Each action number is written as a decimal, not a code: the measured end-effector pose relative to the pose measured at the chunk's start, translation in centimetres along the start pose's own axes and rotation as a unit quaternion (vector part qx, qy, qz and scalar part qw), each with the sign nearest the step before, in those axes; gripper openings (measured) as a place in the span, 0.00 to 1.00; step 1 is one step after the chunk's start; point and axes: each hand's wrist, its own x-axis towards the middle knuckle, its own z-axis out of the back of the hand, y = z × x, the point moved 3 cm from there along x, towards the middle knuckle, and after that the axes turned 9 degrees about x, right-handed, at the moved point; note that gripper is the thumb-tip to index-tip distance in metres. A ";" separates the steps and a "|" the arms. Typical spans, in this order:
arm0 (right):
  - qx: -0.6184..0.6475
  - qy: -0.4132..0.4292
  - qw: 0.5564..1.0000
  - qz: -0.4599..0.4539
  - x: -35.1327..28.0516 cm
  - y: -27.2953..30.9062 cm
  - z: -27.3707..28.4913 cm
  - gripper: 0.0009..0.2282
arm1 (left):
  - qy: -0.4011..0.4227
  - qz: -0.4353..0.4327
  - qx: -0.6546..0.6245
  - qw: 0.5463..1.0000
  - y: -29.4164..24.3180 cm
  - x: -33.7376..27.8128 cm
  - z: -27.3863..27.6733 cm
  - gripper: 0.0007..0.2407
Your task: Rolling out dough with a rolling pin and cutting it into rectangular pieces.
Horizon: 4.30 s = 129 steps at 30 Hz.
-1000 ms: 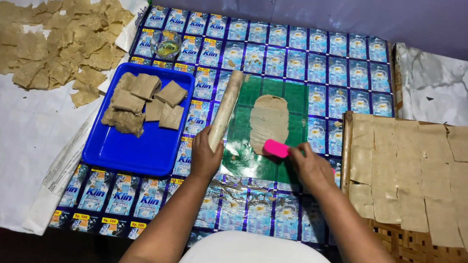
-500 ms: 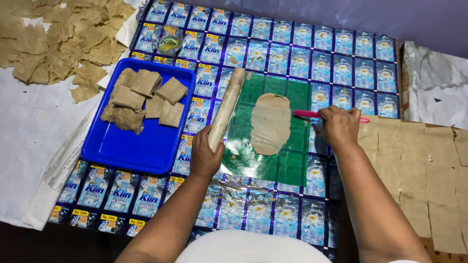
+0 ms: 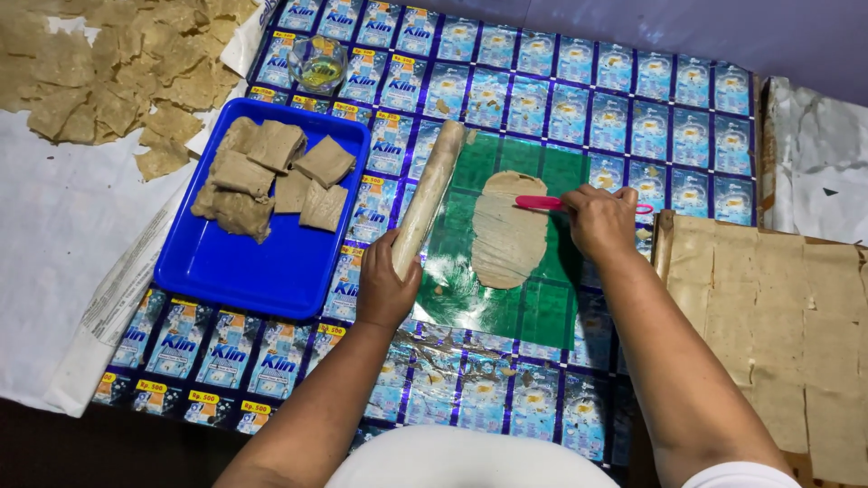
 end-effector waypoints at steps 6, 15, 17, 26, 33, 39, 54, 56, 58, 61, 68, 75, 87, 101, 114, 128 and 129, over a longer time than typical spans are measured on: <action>0.020 0.021 1.000 0.000 1.6 2.8 -1.0 0.04 | -0.025 -0.015 0.001 1.000 0.2 -0.1 -0.2 0.21; 0.049 0.022 0.999 -0.001 2.8 5.4 -2.7 0.06 | -0.005 -0.005 -0.009 1.000 -0.5 0.2 0.7 0.20; 0.045 0.022 0.999 -0.013 1.4 4.2 -1.9 0.06 | -0.007 -0.008 -0.007 1.000 -0.4 0.2 0.4 0.20; 0.023 0.056 0.996 -0.069 -10.0 1.0 3.8 0.05 | 0.008 0.001 -0.004 1.000 -0.7 0.2 0.8 0.20; 0.012 0.059 0.997 -0.057 -12.7 1.6 4.0 0.06 | 0.008 0.000 -0.004 1.000 -1.2 0.1 1.1 0.20; 0.031 0.043 0.998 -0.044 -11.8 3.6 4.3 0.06 | 0.012 0.003 -0.004 1.000 -0.9 0.0 0.8 0.20; 0.137 0.065 0.988 -0.023 -8.0 9.9 0.3 0.10 | 0.009 0.005 -0.009 1.000 -0.4 0.0 0.7 0.20; 0.131 0.071 0.988 -0.024 -8.0 10.2 0.2 0.08 | 0.006 0.004 -0.008 1.000 -0.2 -0.1 0.6 0.20; 0.126 0.076 0.989 -0.026 -8.5 10.5 1.1 0.07 | 0.004 0.002 -0.007 1.000 -0.1 -0.1 0.7 0.20; 0.180 0.085 0.972 -0.121 -10.8 10.0 2.7 0.06 | 0.010 0.005 -0.009 1.000 -0.3 0.0 0.7 0.21; 0.291 0.120 0.845 -0.433 -18.3 10.2 0.5 0.11 | 0.015 0.011 -0.017 1.000 -0.1 0.0 0.4 0.21; 0.332 0.157 0.864 -0.345 -16.8 17.0 0.6 0.13 | 0.002 -0.003 -0.011 1.000 -0.3 -0.1 0.5 0.21; 0.153 0.211 0.913 -0.314 -17.9 17.3 2.4 0.14 | 0.008 -0.001 -0.020 1.000 -0.5 0.1 1.1 0.20; 0.170 0.189 0.898 -0.360 -14.6 15.9 1.2 0.14 | 0.019 0.004 -0.015 1.000 -0.6 0.2 1.3 0.19; 0.191 0.178 0.894 -0.365 -9.2 13.4 0.2 0.14 | 0.032 0.015 -0.013 0.999 -0.7 0.6 1.3 0.20; 0.175 0.160 0.908 -0.346 -4.8 9.8 -2.2 0.16 | 0.025 0.013 -0.015 0.999 -0.6 0.7 1.1 0.20; 0.182 0.168 0.901 -0.355 -5.4 9.8 -2.2 0.17 | 0.020 0.009 -0.014 1.000 -0.5 0.7 1.0 0.20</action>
